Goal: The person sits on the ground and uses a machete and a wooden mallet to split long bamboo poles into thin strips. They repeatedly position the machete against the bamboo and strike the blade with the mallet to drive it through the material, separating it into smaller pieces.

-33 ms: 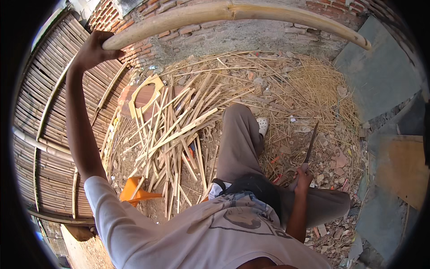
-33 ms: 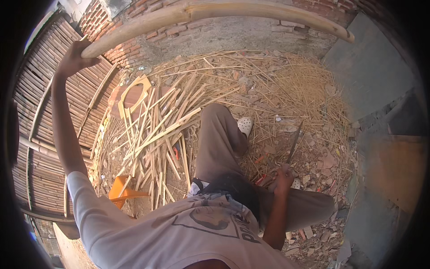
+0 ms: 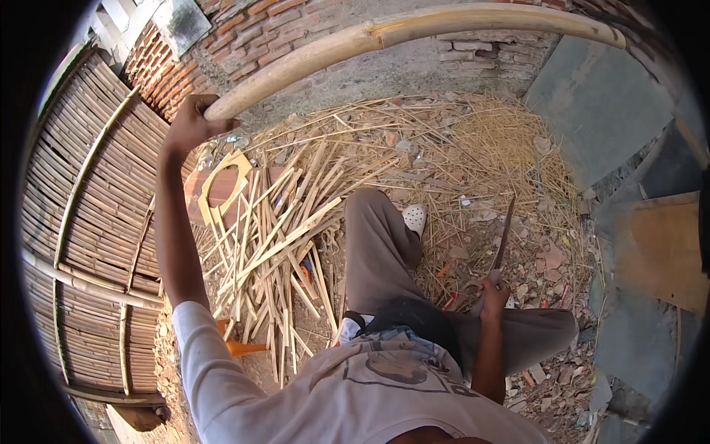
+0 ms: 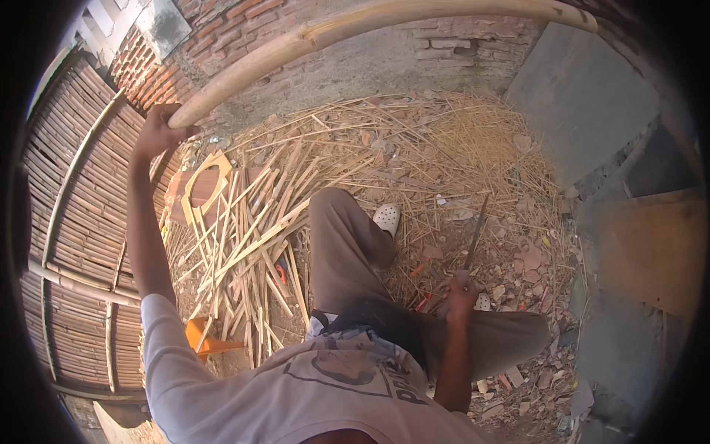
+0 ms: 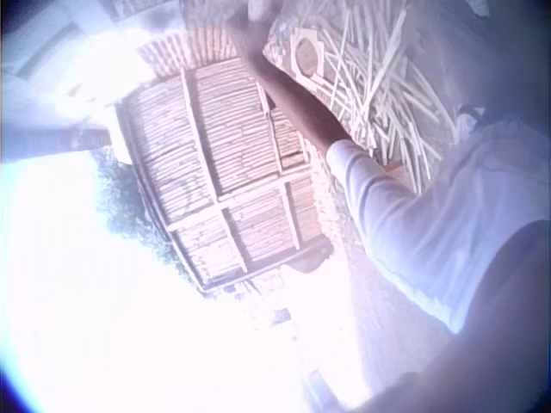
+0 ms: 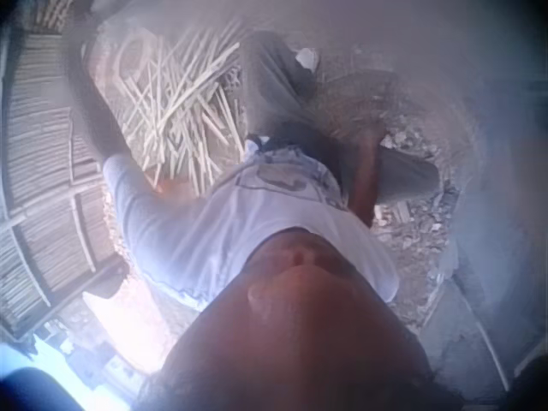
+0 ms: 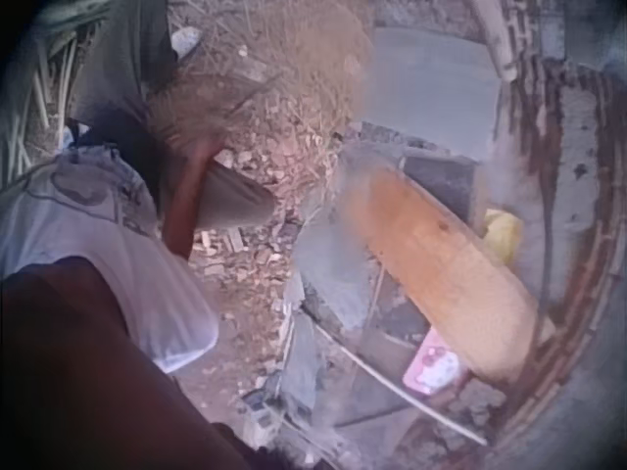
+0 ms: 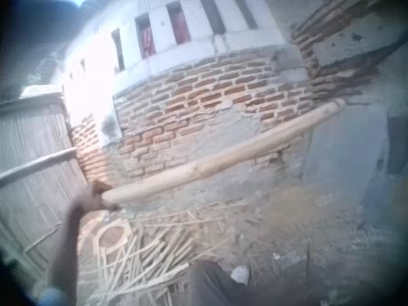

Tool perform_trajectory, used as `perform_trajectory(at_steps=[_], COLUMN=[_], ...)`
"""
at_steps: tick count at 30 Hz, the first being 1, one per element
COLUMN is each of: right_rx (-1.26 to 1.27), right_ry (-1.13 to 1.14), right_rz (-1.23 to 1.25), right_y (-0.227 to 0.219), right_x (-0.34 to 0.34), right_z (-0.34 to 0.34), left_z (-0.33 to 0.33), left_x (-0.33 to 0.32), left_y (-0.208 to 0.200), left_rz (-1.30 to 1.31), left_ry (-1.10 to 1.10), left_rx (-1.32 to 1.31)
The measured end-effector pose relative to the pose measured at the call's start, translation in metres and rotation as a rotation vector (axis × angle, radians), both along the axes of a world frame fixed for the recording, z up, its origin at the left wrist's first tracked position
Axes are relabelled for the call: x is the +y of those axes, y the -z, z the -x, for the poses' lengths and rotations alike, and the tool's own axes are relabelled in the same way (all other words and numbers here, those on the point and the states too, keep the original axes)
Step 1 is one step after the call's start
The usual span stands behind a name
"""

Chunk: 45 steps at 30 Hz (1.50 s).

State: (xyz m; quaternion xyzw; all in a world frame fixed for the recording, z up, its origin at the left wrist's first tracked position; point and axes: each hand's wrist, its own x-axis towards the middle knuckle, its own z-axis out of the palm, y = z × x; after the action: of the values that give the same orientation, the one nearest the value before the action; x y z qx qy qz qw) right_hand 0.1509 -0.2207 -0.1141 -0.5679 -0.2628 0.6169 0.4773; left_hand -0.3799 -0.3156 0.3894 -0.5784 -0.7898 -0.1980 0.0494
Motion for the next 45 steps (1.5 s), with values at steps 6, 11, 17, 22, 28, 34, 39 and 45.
perform_trajectory(at_steps=[6, 11, 17, 22, 28, 34, 39, 45], right_rx=[-0.031, -0.197, -0.152, -0.153, -0.148, -0.192, -0.221, -0.216], right_ry=[0.150, 0.346, 0.511, 0.599, 0.630, 0.623, 0.600, 0.548], right_rz=[-0.152, -0.238, -0.187, -0.168, -0.103, -0.202, -0.256, -0.310], right_y=[-0.022, -0.012, -0.002, -0.010, 0.002, -0.009, -0.019, -0.016], right_x=[-0.004, -0.015, -0.016, -0.011, -0.022, -0.028, -0.040, -0.041], right_z=[0.003, -0.033, -0.041, -0.052, -0.055, -0.053, -0.052, -0.052], left_z=[-0.111, -0.248, -0.318, -0.357, -0.393, -0.407, -0.412, -0.420], left_x=[0.167, 0.249, 0.252, 0.240, 0.149, 0.145, 0.155, 0.184], left_y=[0.249, 0.341, 0.402, 0.365, 0.258, 0.253, 0.239, 0.175], left_rz=[-0.290, -0.155, -0.160, -0.346, -0.600, -0.551, -0.566, -0.626], left_ry=[0.390, 0.611, 0.700, 0.991, 0.961, 0.911, 0.959, 0.990], left_rx=[-0.651, -0.923, -1.076, -1.134, -0.936, -1.127, -1.148, -1.183])
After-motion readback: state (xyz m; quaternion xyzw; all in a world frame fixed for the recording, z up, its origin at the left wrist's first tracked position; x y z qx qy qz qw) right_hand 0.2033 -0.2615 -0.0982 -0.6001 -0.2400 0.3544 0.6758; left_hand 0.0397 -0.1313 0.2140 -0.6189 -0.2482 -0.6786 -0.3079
